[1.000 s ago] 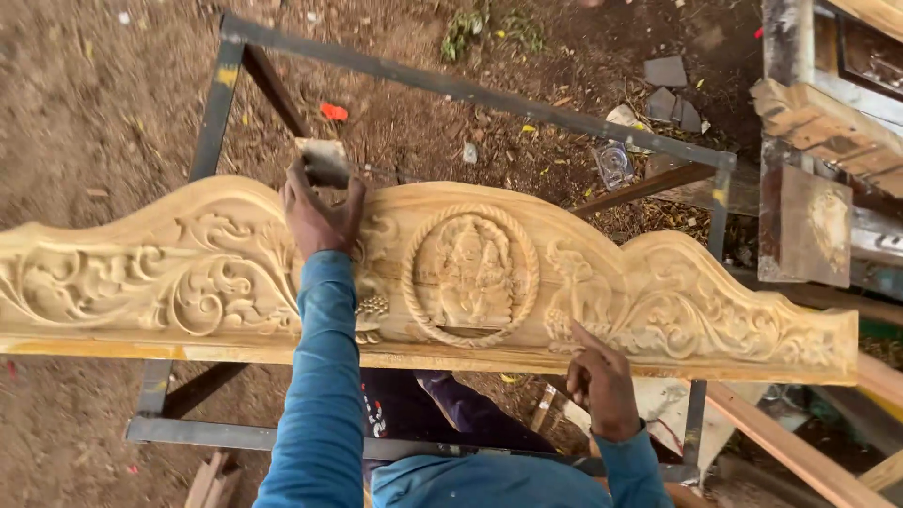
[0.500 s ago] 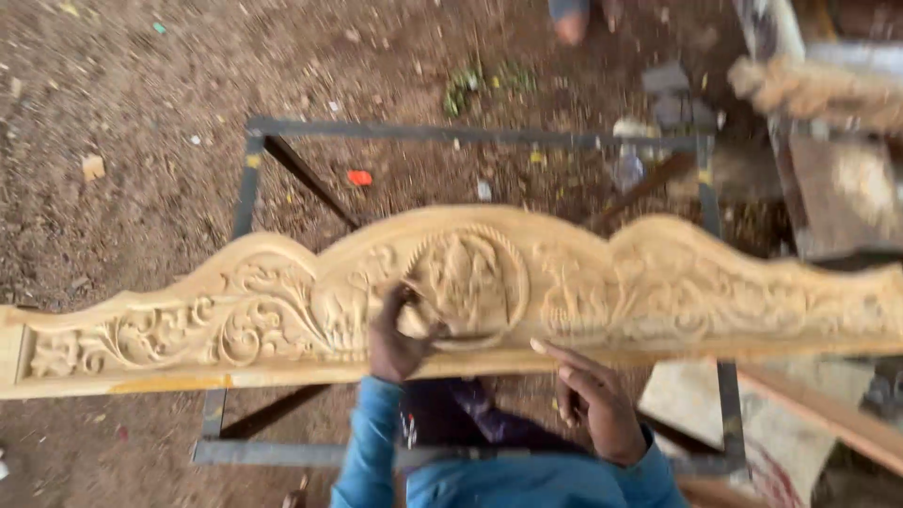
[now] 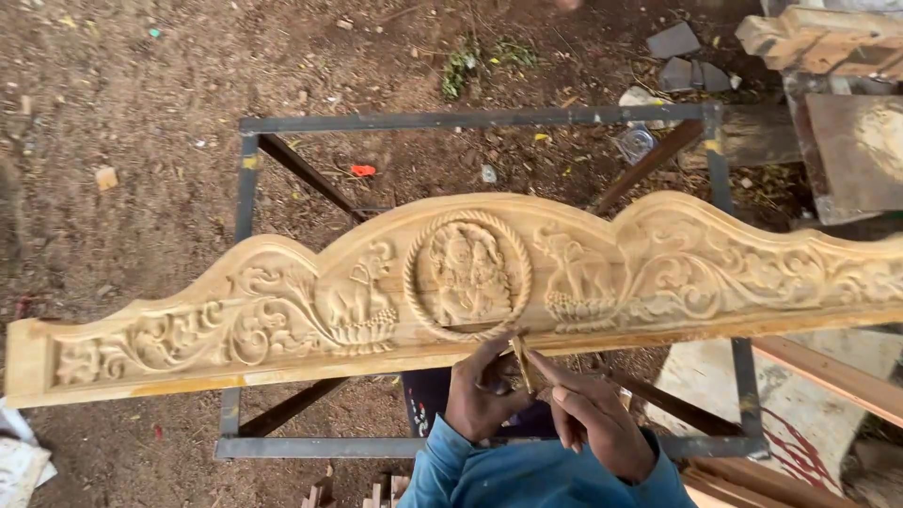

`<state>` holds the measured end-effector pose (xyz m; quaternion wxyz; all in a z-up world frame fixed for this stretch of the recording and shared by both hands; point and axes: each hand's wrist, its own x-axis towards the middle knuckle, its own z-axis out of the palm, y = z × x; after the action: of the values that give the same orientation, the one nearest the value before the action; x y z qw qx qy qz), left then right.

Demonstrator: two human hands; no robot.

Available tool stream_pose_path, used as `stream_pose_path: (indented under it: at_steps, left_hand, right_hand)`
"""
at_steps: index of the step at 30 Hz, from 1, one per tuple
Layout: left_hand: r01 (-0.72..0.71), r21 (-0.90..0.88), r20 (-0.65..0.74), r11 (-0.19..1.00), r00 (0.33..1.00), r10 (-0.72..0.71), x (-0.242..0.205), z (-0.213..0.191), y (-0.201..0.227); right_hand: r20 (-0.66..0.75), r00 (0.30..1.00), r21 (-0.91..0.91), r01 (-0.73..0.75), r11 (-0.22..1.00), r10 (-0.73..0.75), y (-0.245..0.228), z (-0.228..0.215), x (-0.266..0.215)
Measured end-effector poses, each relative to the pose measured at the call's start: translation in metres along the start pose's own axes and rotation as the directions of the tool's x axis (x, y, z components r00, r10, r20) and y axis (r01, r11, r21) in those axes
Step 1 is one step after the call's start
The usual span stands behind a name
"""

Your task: Sanding a decorative wood carving with a small piece of sandpaper.

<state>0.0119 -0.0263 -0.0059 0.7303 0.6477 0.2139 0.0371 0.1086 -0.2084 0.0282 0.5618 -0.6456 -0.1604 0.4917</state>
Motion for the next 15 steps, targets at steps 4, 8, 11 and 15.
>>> stream_pose_path:
  at_steps: [4,8,11,15]
  left_hand:
    - [-0.052,0.012,0.023,0.999,0.998,0.052,0.005,-0.011,-0.012]
    - [-0.065,0.090,-0.016,0.994,0.998,0.067,0.009,-0.014,-0.018]
    - [-0.085,0.159,-0.055,0.984,0.994,0.095,0.019,-0.027,-0.025]
    - [-0.165,0.387,-0.328,0.907,0.895,0.302,0.050,-0.082,-0.081]
  right_hand:
    - [0.033,0.999,0.020,-0.035,0.999,0.034,0.003,-0.001,0.005]
    - [0.067,0.989,0.222,-0.142,0.965,0.130,0.023,-0.016,0.007]
    - [0.150,0.989,0.567,-0.086,0.819,0.001,0.040,-0.033,0.009]
    - [0.077,0.987,0.871,0.003,0.491,-0.144,0.037,-0.054,0.022]
